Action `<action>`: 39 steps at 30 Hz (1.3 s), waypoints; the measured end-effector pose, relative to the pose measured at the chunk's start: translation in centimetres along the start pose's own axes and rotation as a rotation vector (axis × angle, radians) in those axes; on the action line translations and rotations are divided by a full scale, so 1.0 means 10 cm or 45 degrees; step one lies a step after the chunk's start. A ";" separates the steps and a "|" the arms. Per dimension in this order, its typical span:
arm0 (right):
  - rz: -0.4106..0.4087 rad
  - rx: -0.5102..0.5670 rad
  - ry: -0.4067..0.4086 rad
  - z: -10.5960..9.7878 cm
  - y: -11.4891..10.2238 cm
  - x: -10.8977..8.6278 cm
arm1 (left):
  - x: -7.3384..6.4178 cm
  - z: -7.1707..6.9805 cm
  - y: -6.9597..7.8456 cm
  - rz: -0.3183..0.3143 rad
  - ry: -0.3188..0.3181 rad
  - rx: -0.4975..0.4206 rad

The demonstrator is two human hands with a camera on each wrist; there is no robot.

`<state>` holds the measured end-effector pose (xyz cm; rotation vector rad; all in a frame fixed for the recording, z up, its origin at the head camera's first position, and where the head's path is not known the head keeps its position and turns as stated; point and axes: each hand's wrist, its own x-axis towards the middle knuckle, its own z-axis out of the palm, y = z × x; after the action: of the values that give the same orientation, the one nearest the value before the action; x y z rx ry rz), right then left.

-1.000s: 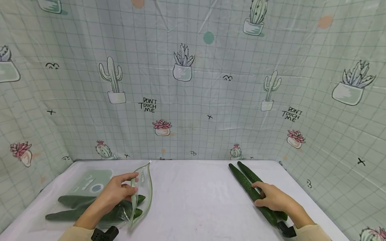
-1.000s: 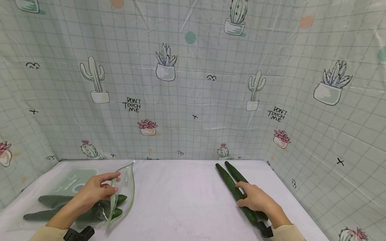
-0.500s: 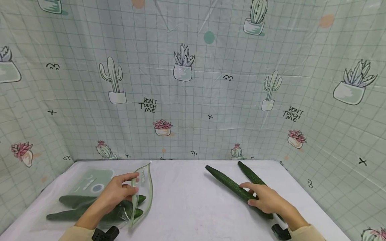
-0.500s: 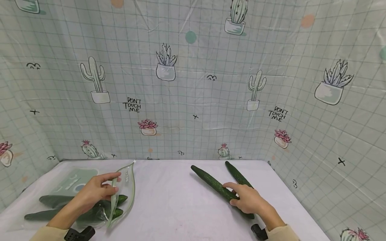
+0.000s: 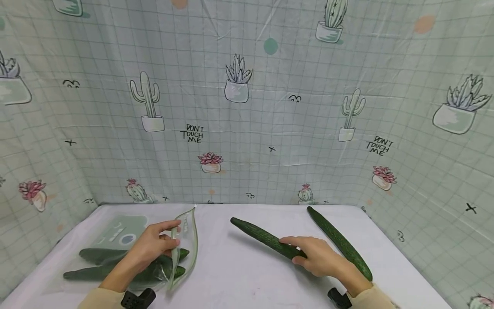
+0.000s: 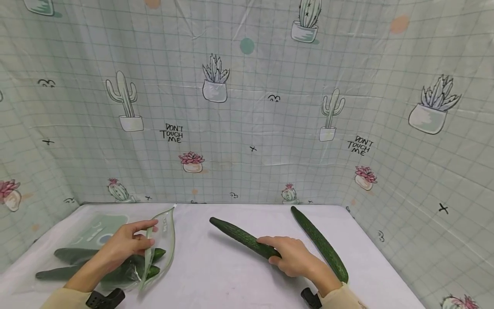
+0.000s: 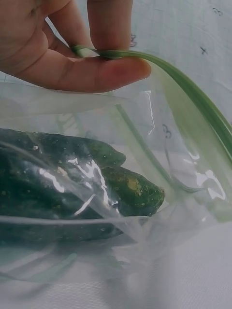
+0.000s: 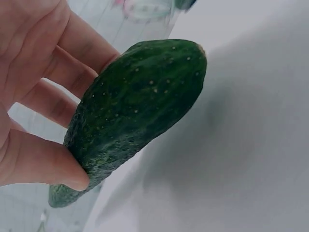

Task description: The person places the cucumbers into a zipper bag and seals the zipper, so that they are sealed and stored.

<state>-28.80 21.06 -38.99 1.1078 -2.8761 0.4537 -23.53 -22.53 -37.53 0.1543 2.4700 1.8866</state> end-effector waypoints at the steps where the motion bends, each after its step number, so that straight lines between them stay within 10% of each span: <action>1: -0.020 -0.004 -0.010 0.01 -0.04 0.03 | 0.00 0.00 0.00 0.001 0.001 -0.002; 15: -0.285 -0.126 -0.080 0.09 -0.54 0.55 | 0.03 0.09 -0.04 0.028 0.004 0.022; 39: -0.348 -0.167 -0.184 0.33 -1.04 1.44 | 0.04 0.11 -0.06 0.010 0.011 -0.001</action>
<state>-32.43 3.44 -37.65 1.5364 -2.7580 0.1765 -23.88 -21.58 -38.37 0.1560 2.4781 1.8949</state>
